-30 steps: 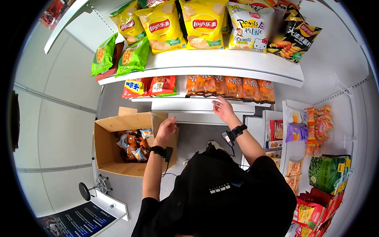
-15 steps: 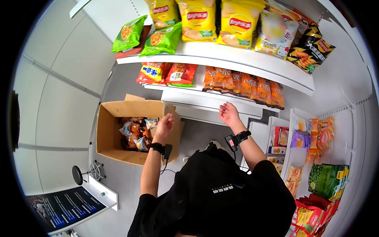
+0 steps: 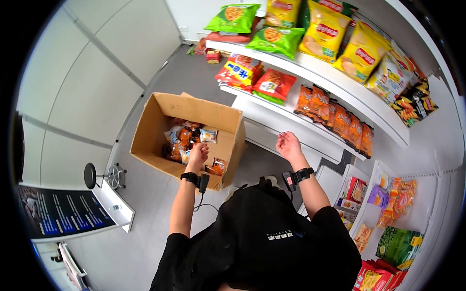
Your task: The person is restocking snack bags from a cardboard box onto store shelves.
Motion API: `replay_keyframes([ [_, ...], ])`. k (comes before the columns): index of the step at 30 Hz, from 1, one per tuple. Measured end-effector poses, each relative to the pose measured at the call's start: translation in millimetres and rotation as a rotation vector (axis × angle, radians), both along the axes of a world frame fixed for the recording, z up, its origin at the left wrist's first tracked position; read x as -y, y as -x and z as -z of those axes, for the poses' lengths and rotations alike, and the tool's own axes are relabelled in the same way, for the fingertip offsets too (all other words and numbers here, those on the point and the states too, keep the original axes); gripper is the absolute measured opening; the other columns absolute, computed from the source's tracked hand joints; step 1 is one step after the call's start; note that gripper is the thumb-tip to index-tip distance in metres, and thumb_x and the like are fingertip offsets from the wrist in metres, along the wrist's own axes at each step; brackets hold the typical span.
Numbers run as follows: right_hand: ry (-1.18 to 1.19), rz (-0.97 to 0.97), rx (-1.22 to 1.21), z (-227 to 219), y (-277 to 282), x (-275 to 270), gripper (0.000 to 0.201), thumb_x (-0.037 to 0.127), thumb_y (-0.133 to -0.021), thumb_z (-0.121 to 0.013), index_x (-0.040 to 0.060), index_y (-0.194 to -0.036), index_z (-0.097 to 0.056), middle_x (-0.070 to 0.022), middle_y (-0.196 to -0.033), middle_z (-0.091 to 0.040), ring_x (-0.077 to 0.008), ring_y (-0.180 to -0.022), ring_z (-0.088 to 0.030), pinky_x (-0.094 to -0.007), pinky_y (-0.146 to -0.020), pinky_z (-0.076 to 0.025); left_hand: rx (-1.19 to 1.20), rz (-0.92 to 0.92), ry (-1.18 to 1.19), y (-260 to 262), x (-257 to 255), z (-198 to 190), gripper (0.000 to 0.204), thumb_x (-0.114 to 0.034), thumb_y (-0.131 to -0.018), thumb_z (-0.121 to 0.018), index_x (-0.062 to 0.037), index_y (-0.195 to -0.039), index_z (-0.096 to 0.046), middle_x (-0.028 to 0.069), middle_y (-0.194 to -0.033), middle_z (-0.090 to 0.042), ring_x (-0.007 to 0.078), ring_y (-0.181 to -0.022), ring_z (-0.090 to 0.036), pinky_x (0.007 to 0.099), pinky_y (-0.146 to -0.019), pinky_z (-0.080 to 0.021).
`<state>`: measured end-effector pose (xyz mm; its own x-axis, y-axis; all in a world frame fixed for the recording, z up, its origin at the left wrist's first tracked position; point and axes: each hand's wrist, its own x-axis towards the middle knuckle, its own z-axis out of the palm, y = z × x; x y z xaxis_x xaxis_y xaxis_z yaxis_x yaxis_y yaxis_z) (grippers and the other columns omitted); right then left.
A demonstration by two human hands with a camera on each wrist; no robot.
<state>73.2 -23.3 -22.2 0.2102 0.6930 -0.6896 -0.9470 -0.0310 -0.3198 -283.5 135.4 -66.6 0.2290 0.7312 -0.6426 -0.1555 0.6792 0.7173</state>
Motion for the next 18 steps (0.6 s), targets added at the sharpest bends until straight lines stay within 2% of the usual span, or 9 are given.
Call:
replay_keyframes([
  [2,0.003,-0.024,0.017,2,17,-10,0.019,0.024,-0.088,-0.053,0.0049,-0.087,-0.052,-0.0094,-0.085,-0.057,-0.0172,-0.068,-0.05,-0.0283,-0.062,-0.046,0.027,-0.048,0.008,30,-7,10,0.015,-0.023,-0.084,-0.055,-0.0095,-0.088,-0.058,-0.006,-0.065,-0.053,0.0052,-0.054,-0.048,0.0193,-0.046,-0.034],
  [3,0.008,-0.037,0.024,1,26,-15,0.019,0.024,-0.088,-0.053,0.005,-0.087,-0.052,-0.0092,-0.086,-0.057,-0.0171,-0.068,-0.051,-0.0283,-0.062,-0.046,0.089,-0.084,0.0,43,-10,11,0.013,-0.023,-0.084,-0.054,-0.0108,-0.083,-0.057,-0.0062,-0.063,-0.053,0.005,-0.051,-0.047,0.0183,-0.043,-0.032],
  [4,0.005,-0.055,0.025,1,36,-19,0.018,0.023,-0.088,-0.053,0.0051,-0.087,-0.052,-0.0091,-0.086,-0.057,-0.017,-0.069,-0.051,-0.0282,-0.062,-0.046,0.085,-0.122,-0.008,56,-10,12,0.012,-0.022,-0.084,-0.054,-0.0121,-0.078,-0.055,-0.0062,-0.061,-0.052,0.0049,-0.048,-0.045,0.0183,-0.04,-0.029],
  [6,-0.002,-0.089,0.027,0,53,-30,0.018,0.023,-0.087,-0.054,0.0053,-0.087,-0.052,-0.0089,-0.087,-0.058,-0.0168,-0.07,-0.052,-0.0281,-0.062,-0.046,-0.018,-0.202,-0.015,76,-9,14,0.013,-0.021,-0.085,-0.053,-0.0108,-0.077,-0.056,-0.0066,-0.061,-0.051,0.003,-0.047,-0.044,0.018,-0.039,-0.03],
  [10,-0.031,-0.164,0.024,-3,81,-50,0.019,0.023,-0.087,-0.055,0.0044,-0.089,-0.052,-0.0097,-0.088,-0.057,-0.0174,-0.071,-0.053,-0.0284,-0.063,-0.046,-0.172,-0.398,-0.03,112,-13,31,0.018,-0.023,-0.083,-0.054,-0.0058,-0.078,-0.057,-0.0005,-0.064,-0.056,0.0081,-0.049,-0.049,0.0208,-0.039,-0.036],
  [11,-0.026,-0.178,0.032,-4,87,-55,0.019,0.023,-0.087,-0.055,0.0042,-0.09,-0.052,-0.0098,-0.088,-0.057,-0.0176,-0.071,-0.053,-0.0285,-0.063,-0.046,-0.2,-0.452,-0.011,121,-15,37,0.019,-0.022,-0.082,-0.054,-0.0041,-0.076,-0.056,0.003,-0.064,-0.057,0.0121,-0.049,-0.051,0.0232,-0.04,-0.04],
  [14,-0.007,-0.217,0.056,-5,101,-69,0.02,0.023,-0.087,-0.055,0.0038,-0.091,-0.052,-0.0101,-0.088,-0.057,-0.018,-0.072,-0.052,-0.0289,-0.063,-0.046,-0.26,-0.543,0.013,139,-15,39,0.022,-0.021,-0.085,-0.049,-0.0018,-0.077,-0.055,0.0053,-0.064,-0.056,0.0137,-0.048,-0.054,0.0249,-0.038,-0.04],
  [15,0.001,-0.231,0.064,-5,104,-75,0.02,0.023,-0.088,-0.054,0.0037,-0.091,-0.052,-0.0101,-0.089,-0.057,-0.0181,-0.072,-0.052,-0.0291,-0.064,-0.046,-0.251,-0.576,-0.028,146,-14,43,0.022,-0.02,-0.085,-0.047,-0.0005,-0.078,-0.054,0.0077,-0.064,-0.06,0.0158,-0.049,-0.057,0.0264,-0.041,-0.044],
  [18,0.031,-0.285,0.077,-5,112,-91,0.02,0.023,-0.088,-0.053,0.0034,-0.091,-0.052,-0.0103,-0.089,-0.057,-0.0181,-0.072,-0.052,-0.0295,-0.064,-0.046,-0.244,-0.568,0.057,162,-6,51,0.023,-0.019,-0.086,-0.044,0.0003,-0.08,-0.054,0.0118,-0.07,-0.064,0.0182,-0.053,-0.061,0.0277,-0.043,-0.047],
])
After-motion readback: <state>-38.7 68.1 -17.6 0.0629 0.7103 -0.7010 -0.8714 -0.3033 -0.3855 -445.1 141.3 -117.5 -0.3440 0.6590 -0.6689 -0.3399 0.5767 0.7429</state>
